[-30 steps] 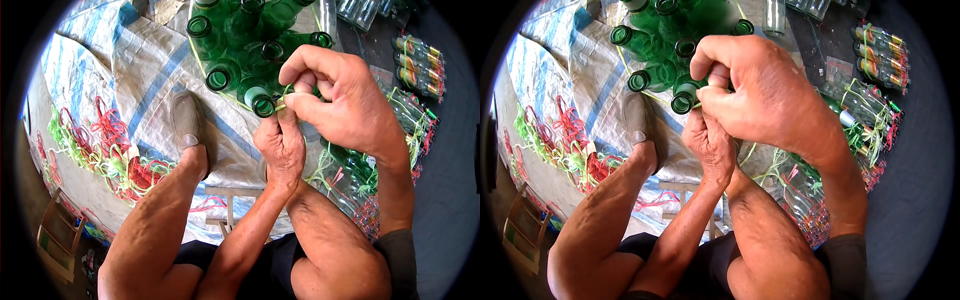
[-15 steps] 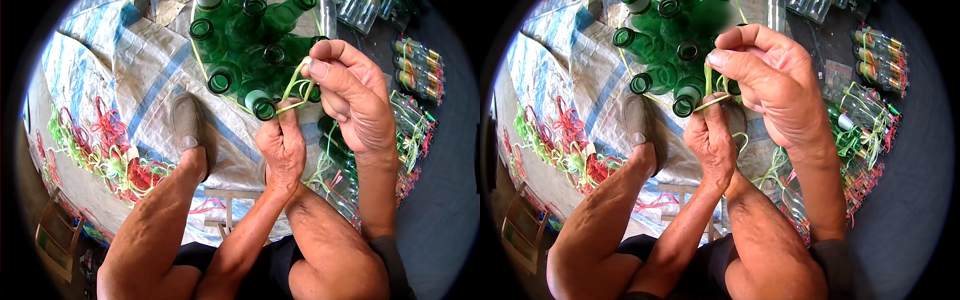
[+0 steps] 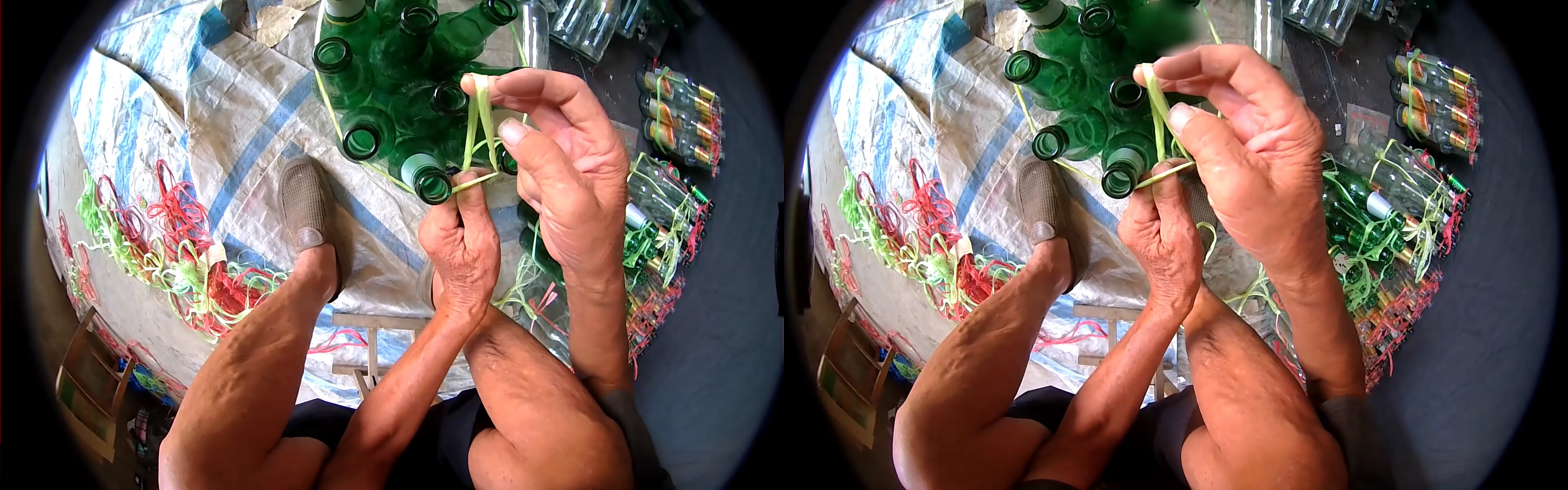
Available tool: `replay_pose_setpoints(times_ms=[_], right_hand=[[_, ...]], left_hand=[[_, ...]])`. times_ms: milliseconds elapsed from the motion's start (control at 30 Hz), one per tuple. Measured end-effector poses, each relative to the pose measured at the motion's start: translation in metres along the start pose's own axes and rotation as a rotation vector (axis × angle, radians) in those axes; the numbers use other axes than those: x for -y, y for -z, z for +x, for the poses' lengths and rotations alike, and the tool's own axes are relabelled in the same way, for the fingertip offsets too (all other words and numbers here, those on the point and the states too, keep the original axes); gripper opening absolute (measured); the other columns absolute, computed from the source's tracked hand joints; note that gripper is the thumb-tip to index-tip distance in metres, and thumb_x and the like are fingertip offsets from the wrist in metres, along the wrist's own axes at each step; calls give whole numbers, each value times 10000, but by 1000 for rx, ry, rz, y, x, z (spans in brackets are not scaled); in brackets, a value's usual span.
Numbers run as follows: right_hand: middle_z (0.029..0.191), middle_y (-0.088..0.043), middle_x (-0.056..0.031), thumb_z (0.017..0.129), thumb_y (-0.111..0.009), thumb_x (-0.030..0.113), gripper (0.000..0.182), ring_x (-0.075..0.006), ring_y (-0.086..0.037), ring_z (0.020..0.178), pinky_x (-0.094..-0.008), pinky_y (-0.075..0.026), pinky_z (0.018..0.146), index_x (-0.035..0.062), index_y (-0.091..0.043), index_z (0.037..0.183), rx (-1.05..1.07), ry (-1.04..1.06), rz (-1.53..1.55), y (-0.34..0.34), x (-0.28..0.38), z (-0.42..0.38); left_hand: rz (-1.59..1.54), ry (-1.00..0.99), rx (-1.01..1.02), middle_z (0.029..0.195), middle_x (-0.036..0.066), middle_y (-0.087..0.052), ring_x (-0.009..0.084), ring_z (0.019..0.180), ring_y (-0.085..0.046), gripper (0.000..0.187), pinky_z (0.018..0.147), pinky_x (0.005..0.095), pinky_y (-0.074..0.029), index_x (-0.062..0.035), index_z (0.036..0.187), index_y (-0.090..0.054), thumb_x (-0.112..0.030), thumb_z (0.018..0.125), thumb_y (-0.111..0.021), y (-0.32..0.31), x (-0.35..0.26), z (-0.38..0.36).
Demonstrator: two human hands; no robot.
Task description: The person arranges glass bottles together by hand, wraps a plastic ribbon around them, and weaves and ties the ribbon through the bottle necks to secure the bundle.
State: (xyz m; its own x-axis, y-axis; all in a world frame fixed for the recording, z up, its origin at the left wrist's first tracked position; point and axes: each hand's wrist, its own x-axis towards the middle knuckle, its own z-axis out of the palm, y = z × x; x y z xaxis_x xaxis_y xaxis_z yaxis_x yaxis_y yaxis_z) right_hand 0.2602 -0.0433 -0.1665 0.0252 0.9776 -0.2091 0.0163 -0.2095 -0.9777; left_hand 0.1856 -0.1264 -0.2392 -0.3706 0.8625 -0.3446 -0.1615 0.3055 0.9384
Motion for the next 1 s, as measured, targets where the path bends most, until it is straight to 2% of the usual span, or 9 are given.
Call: replay_pose_setpoints(times_ms=[133,200,267,333,433,533,733,833,1000], right_hand=[[1285,-726,-133,985,-542,-79,352,-32,-593,807,-206,-479,696,-29,-614,1326,46,112,-127,0,-3,2],[1299,-722,-128,983,-529,-90,368,-48,-640,862,-219,-520,747,-33,-613,1337,65,160,-181,0,-5,3],[1261,-735,-118,974,-514,-108,394,-116,-698,1027,-275,-557,906,-29,-625,1344,88,240,-247,0,-8,5],[1218,-750,-111,961,-505,-126,412,-172,-694,1183,-322,-532,1040,-20,-650,1331,109,262,-294,-1,-4,8],[1198,-757,-108,939,-510,-143,399,-161,-712,1133,-286,-547,994,-4,-703,1259,137,346,-554,-3,5,13],[1178,-759,-105,914,-527,-156,403,-161,-721,1103,-286,-558,954,11,-728,1221,112,378,-570,-4,3,21],[1122,-751,-136,843,-611,-173,452,-248,-745,1001,-323,-577,872,29,-733,1228,212,536,-759,-2,4,28],[1117,-742,-150,822,-643,-168,450,-293,-741,992,-332,-582,860,22,-732,1221,249,548,-785,0,5,31],[1098,-732,-152,804,-664,-152,428,-302,-734,961,-348,-582,828,20,-729,1190,287,584,-812,-2,7,36]], left_hand=[[-42,73,18,821,-4,-672,65,753,-561,252,674,242,-476,24,1039,-744,-192,1098,-628,2,-4,-2],[-37,64,1,787,57,-682,113,722,-574,248,660,299,-483,23,1048,-756,-188,1091,-631,1,-2,-2],[-38,46,-18,773,90,-688,137,713,-582,248,656,328,-487,23,1052,-761,-187,1086,-635,0,-1,-2],[-47,16,-35,779,93,-688,137,725,-583,249,662,330,-488,25,1050,-760,-189,1085,-638,-2,-2,-2],[-103,10,-37,775,91,-684,136,726,-577,252,663,330,-486,27,1053,-758,-193,1085,-639,-2,2,-2],[-54,5,-30,763,82,-667,124,725,-556,255,654,324,-479,32,1039,-748,-193,1086,-638,-1,0,-2],[-89,16,-12,738,35,-622,98,717,-512,269,626,302,-454,43,997,-720,-192,1092,-631,0,-1,-2],[-110,35,-25,738,13,-617,94,714,-506,269,623,297,-450,42,993,-720,-190,1094,-628,-2,-3,-2],[-129,66,-9,753,-5,-608,84,729,-499,279,625,289,-441,40,968,-714,-192,1096,-627,-2,-5,-2]])
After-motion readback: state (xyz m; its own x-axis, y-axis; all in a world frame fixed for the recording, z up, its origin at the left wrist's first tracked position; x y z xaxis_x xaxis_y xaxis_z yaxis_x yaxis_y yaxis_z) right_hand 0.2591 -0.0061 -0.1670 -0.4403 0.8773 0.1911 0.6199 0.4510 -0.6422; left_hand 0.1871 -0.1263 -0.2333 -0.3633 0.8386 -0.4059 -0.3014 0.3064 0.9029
